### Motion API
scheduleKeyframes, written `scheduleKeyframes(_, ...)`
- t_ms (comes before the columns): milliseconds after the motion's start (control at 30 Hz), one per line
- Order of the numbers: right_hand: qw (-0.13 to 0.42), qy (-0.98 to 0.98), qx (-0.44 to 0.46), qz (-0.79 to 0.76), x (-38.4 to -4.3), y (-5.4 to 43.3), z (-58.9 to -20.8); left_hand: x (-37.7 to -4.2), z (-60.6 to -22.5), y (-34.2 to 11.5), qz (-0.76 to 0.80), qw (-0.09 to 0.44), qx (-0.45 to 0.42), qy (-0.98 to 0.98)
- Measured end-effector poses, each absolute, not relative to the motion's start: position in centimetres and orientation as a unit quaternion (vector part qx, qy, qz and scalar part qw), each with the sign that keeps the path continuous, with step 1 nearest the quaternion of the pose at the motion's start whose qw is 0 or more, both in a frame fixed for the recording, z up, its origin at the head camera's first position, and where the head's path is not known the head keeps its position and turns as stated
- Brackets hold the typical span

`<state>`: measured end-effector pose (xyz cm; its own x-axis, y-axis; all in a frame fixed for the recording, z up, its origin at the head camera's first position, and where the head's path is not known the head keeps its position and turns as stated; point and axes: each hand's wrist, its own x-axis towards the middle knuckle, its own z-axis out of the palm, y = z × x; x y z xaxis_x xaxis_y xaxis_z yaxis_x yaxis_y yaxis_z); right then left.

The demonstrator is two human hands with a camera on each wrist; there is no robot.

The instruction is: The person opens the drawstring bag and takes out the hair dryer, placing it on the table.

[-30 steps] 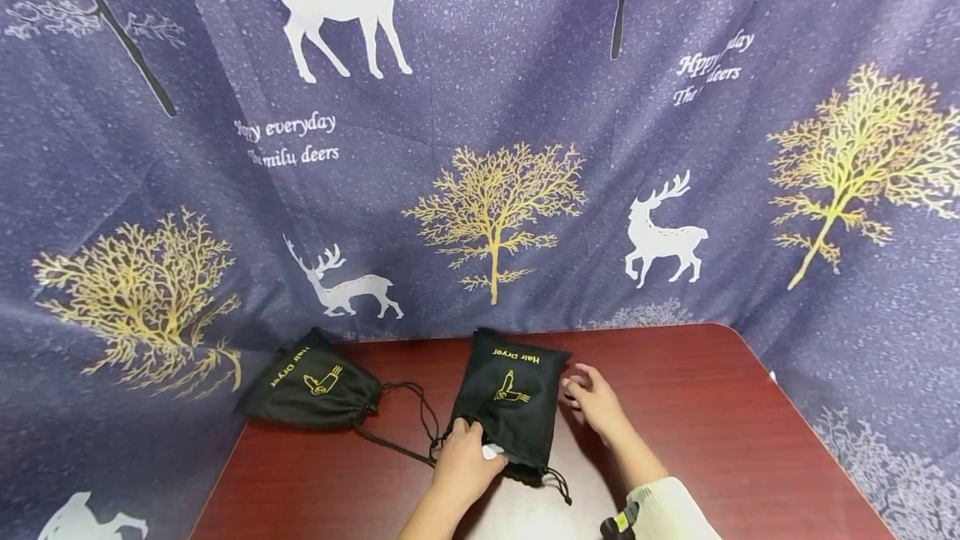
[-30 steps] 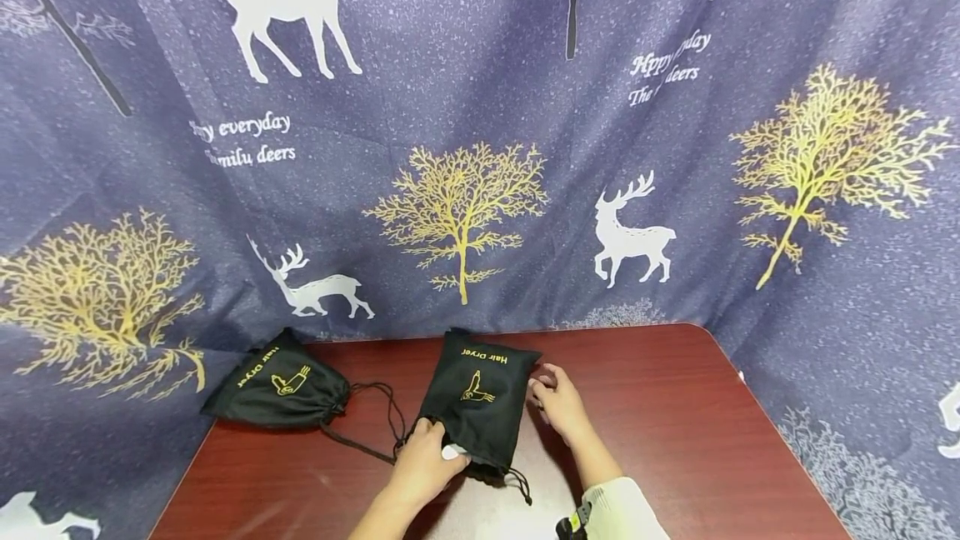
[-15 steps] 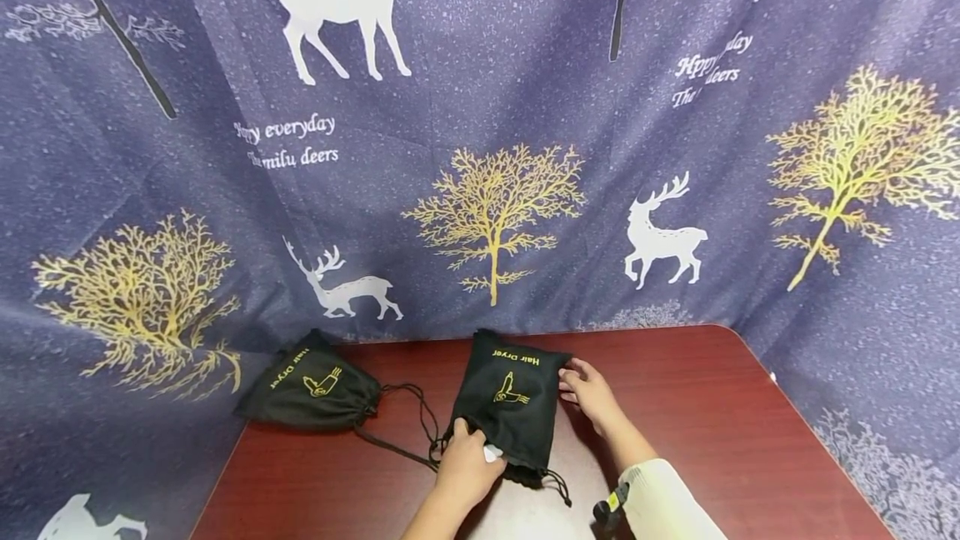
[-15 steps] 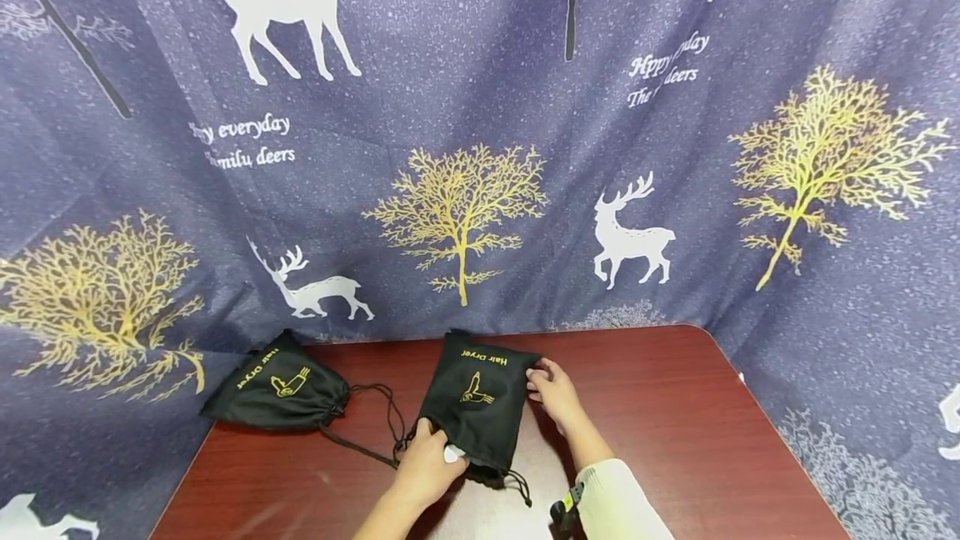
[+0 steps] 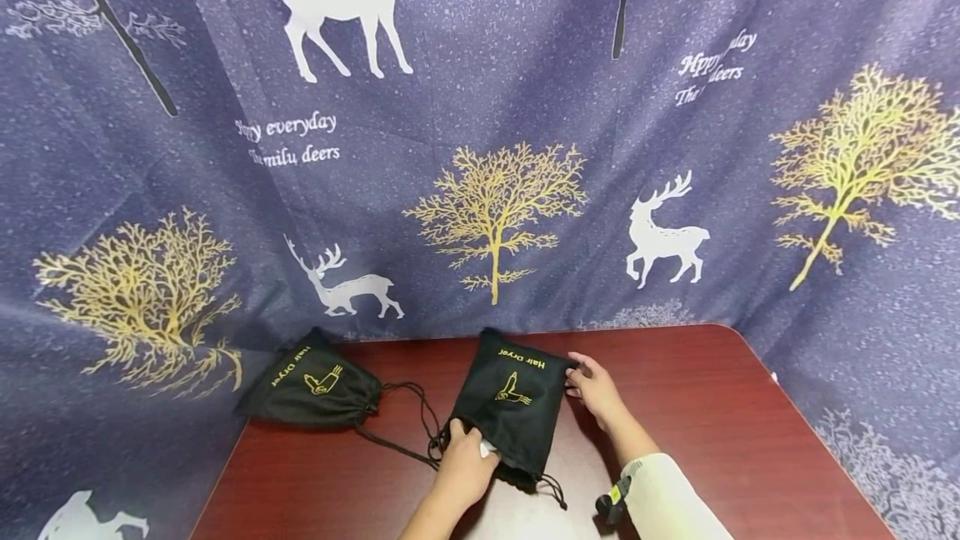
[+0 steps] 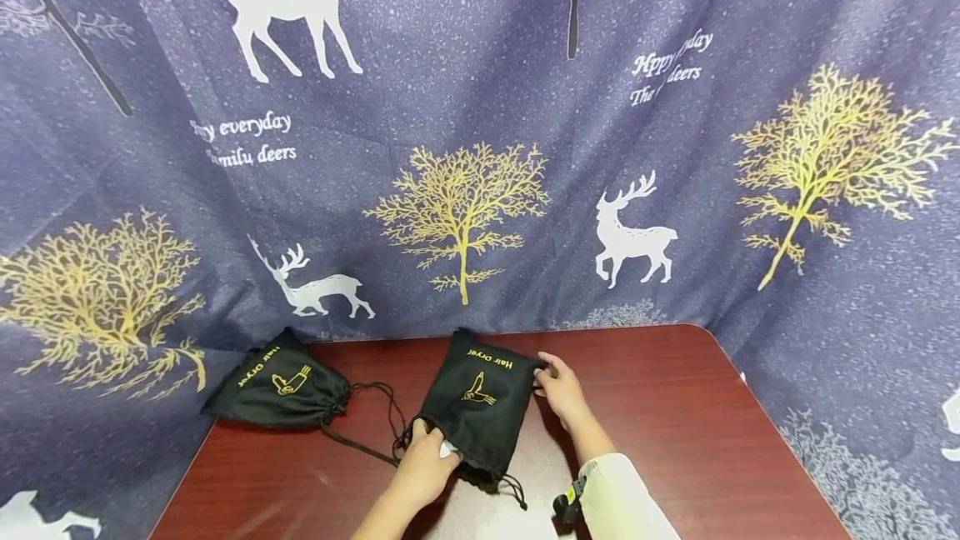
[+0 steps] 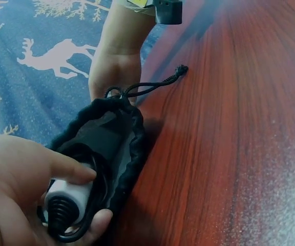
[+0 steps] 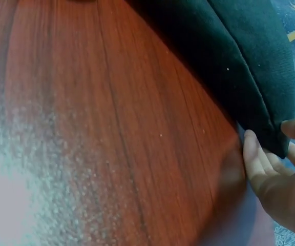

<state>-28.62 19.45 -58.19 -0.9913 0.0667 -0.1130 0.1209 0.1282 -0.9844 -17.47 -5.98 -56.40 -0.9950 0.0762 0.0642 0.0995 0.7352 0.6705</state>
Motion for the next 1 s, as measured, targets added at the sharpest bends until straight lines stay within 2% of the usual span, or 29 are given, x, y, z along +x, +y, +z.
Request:
scheduleKeyframes(233,0.000,0.757,0.084,-0.648,-28.7,19.9,-58.5,-17.5,-56.2,-6.2,-0.385,-0.011,-0.040,-0.922)
scheduleKeyframes(1000,-0.029,0.743,0.127,-0.657,-28.8,21.0,-58.4,-16.6,-55.4,-6.8,-0.379,-0.001,-0.064,-0.923)
